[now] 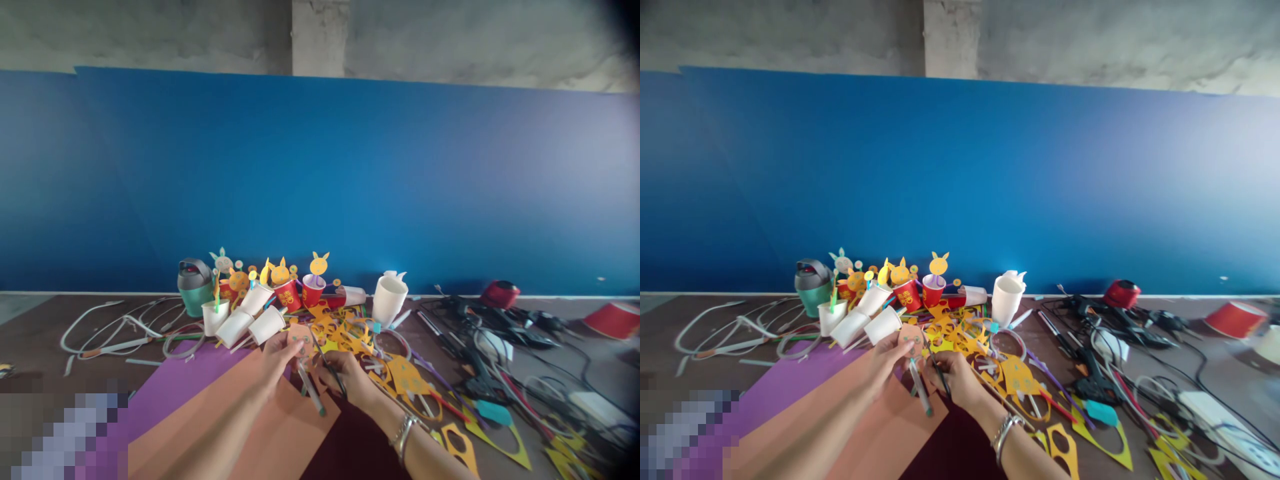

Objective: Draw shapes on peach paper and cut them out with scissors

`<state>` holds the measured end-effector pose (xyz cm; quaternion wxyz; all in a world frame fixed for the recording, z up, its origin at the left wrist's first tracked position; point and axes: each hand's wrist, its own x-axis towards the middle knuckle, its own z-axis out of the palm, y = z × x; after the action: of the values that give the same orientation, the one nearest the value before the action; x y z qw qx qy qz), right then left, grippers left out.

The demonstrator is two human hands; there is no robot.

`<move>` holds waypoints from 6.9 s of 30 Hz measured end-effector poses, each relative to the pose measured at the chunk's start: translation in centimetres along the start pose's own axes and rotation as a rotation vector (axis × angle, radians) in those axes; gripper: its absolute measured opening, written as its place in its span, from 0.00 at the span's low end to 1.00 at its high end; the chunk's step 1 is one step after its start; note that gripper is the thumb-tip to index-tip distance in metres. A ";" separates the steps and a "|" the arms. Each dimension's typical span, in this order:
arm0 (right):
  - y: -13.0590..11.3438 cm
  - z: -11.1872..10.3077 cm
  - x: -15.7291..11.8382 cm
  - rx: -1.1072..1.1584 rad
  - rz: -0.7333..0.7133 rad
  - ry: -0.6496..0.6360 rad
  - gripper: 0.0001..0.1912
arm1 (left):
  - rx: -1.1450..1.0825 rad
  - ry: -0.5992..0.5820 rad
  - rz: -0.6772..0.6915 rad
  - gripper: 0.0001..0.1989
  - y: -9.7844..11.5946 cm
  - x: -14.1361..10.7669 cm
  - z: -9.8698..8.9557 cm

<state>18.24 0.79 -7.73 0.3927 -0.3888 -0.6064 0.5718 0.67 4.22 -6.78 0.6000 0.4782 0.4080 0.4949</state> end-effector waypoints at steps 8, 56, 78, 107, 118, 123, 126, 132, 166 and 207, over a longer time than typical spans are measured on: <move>-0.1 0.1 0.1 -0.023 0.003 0.007 0.17 | -0.008 0.007 -0.040 0.22 -0.1 0.1 -0.2; -0.6 0.2 0.0 -0.025 0.024 0.026 0.15 | -0.016 -0.017 -0.026 0.18 0.6 -0.4 0.2; 0.1 -0.1 0.1 0.044 -0.009 -0.010 0.15 | 0.016 -0.110 -0.032 0.18 -0.4 -0.4 -0.2; 0.4 -0.1 0.2 0.004 -0.008 -0.004 0.15 | -0.015 -0.051 -0.038 0.19 -0.5 -0.1 -0.2; 0.5 -0.2 0.1 -0.021 -0.009 0.000 0.14 | -0.040 -0.038 -0.042 0.22 0.3 -0.2 0.0; 0.1 -0.1 0.1 -0.020 0.007 0.005 0.13 | -0.039 -0.033 -0.022 0.25 0.3 -0.1 0.0; -0.2 0.0 0.0 -0.023 0.024 0.028 0.13 | -0.040 -0.025 -0.036 0.25 0.1 0.0 -0.1; 0.5 0.0 0.3 0.025 0.022 0.009 0.12 | -0.027 -0.024 -0.046 0.19 -0.1 -0.4 0.1; 0.6 -0.1 0.4 -0.012 0.005 0.013 0.12 | -0.001 -0.033 -0.052 0.18 -0.1 -0.4 0.2; 0.6 -0.3 0.3 -0.026 -0.012 0.003 0.12 | 0.038 -0.100 -0.052 0.20 -0.4 -0.1 -0.3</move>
<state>18.41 1.23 -8.30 0.3919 -0.3911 -0.6156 0.5608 0.46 4.17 -7.22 0.6232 0.5028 0.3989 0.4469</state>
